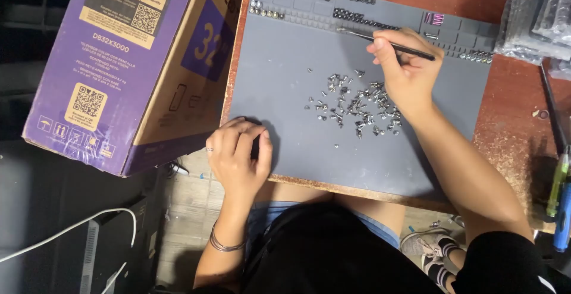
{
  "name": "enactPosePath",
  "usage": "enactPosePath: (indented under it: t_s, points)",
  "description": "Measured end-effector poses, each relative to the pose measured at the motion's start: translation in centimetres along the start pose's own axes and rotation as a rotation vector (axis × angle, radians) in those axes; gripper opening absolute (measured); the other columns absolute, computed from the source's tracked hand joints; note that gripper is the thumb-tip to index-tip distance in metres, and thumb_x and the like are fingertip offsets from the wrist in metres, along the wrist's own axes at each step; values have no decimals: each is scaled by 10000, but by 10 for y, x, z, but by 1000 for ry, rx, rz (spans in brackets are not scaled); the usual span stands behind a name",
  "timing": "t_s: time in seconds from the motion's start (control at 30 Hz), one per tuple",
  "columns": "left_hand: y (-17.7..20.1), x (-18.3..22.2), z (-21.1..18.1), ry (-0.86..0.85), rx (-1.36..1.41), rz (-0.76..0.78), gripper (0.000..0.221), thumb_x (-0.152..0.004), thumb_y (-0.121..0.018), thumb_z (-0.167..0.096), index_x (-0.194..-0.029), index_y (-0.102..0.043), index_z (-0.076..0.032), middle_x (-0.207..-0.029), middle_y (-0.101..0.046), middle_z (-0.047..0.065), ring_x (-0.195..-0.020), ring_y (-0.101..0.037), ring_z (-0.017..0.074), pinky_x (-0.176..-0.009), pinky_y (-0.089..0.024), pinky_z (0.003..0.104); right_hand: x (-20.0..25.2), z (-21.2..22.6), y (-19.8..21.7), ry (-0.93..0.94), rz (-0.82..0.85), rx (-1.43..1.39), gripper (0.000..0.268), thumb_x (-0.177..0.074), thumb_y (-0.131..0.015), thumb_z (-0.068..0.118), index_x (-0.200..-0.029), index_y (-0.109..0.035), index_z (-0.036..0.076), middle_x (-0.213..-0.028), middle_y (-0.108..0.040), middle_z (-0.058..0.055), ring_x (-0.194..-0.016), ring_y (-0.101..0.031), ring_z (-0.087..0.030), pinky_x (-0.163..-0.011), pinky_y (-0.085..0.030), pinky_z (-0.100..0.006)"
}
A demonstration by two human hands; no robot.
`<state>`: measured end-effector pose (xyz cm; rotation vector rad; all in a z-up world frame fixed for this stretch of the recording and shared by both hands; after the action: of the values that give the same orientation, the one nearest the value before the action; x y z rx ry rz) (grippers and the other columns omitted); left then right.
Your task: Sorting small screws from a pile into organized slots on a magnetic repair mat using tweezers.
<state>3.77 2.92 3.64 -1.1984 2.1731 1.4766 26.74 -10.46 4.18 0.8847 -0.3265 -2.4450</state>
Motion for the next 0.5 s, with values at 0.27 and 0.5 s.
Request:
enactPosePath:
  t_s: [0.27,0.5]
  points:
    - [-1,0,0,1,-8,4,103,-874,-571,-153,-793,-627,-124,-821,-587,-11,-852,-600,199,-726,-361,302,1,-2,0,-1,-1,-9,147,-975,-578,73,-940,-630,-60,-772,-643,-144,-682,-556,-200,-556,-535,-280]
    - [-2,1,1,6,-19,9,98,-875,-572,-155,-798,-626,-131,-819,-584,-18,-857,-606,200,-726,-360,306,1,-11,0,-171,-19,-135,153,-970,-566,74,-946,-629,-64,-820,-637,-164,-606,-585,-201,-582,-520,-258]
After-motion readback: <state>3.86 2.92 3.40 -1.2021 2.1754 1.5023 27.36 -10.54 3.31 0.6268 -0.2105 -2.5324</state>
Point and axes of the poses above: each hand's wrist, its own x-axis away from the middle knuckle, its own y-axis out of the back of the hand, z = x × y, the point moved 6 cm from there along -x, towards the middle knuckle
